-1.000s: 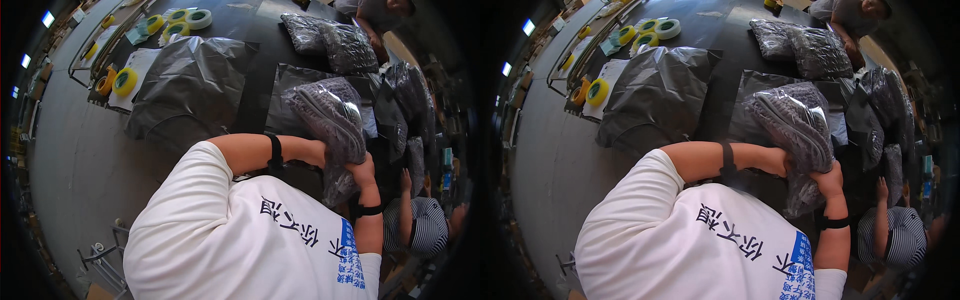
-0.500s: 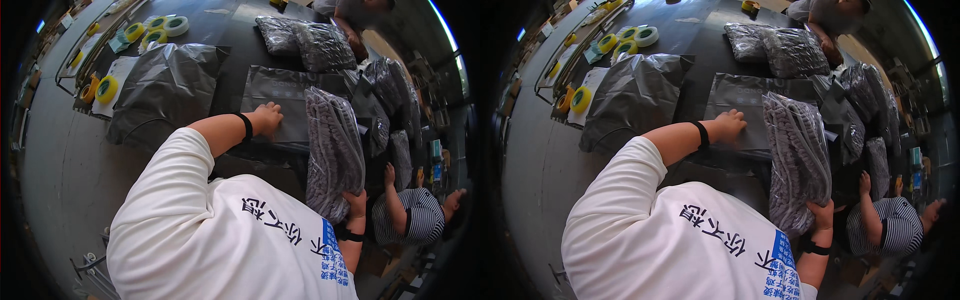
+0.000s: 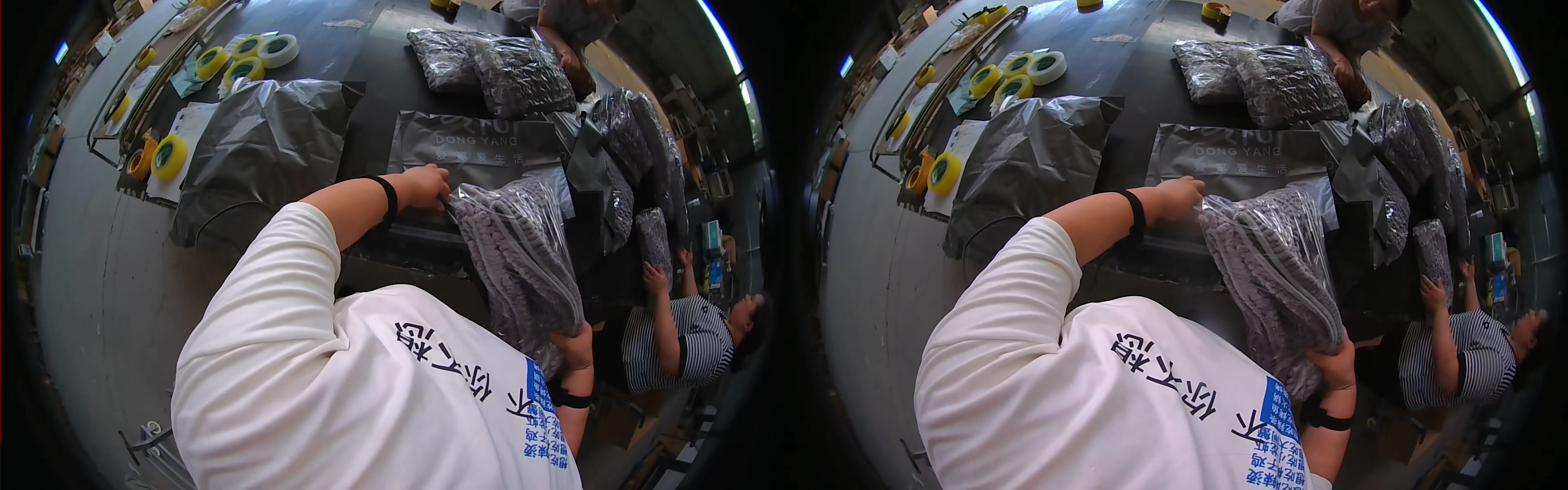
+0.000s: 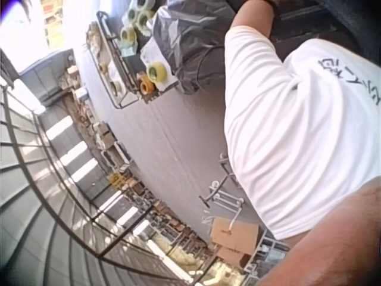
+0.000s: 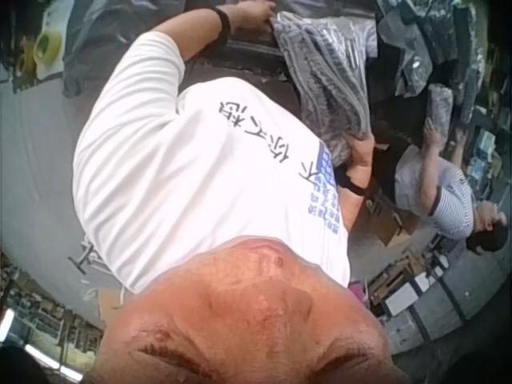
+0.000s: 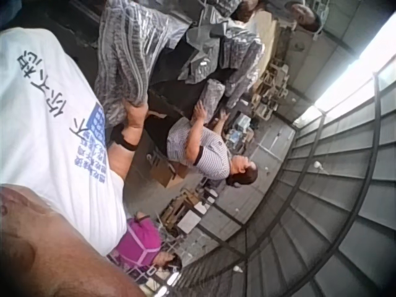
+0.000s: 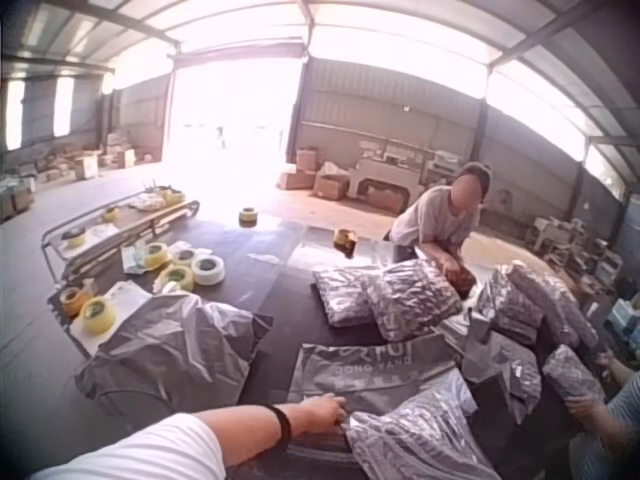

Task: Placing plastic-wrapped components into larger shipping bags and sealing them.

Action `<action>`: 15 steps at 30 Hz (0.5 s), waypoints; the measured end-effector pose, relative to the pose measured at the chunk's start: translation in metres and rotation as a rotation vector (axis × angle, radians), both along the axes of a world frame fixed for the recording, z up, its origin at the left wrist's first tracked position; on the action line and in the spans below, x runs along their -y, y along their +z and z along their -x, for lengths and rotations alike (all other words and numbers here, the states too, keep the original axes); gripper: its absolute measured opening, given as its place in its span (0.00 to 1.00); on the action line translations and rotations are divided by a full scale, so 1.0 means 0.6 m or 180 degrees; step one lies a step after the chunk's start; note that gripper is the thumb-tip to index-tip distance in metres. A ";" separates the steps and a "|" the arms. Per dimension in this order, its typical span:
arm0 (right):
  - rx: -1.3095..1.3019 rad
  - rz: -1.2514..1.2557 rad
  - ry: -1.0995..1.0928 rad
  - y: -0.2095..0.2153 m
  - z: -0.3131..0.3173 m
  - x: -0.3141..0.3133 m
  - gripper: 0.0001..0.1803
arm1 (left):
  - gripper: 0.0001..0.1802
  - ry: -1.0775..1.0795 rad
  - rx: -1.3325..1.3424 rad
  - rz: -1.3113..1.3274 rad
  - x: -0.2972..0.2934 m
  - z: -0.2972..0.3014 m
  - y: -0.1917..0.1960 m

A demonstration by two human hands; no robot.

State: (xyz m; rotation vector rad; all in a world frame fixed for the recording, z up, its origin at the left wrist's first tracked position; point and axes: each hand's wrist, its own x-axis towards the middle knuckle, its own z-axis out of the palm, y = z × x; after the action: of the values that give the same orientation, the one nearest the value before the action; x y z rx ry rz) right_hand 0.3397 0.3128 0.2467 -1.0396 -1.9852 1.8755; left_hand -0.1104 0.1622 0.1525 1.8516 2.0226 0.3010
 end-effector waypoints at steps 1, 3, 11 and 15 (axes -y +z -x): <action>0.0012 -0.0060 0.0032 0.000 0.002 0.005 0.36 | 0.22 -0.0073 0.0087 0.0026 -0.006 0.011 -0.005; 0.0036 -0.0094 0.0064 0.007 0.006 0.017 0.37 | 0.21 0.0226 0.0417 0.0266 -0.032 0.033 -0.005; 0.0148 -0.0983 0.0699 0.053 0.011 0.038 0.28 | 0.24 0.1600 0.1043 0.0638 -0.078 0.129 0.114; 0.0219 -0.1131 0.0765 0.057 0.028 0.040 0.25 | 0.17 0.1245 0.1645 0.0540 -0.069 0.168 0.123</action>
State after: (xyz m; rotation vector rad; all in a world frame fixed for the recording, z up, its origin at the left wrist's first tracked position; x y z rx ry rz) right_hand 0.3226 0.2888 0.2812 -0.8042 -2.4604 1.5190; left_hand -0.2115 0.2035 0.2265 1.1179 1.9432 0.6202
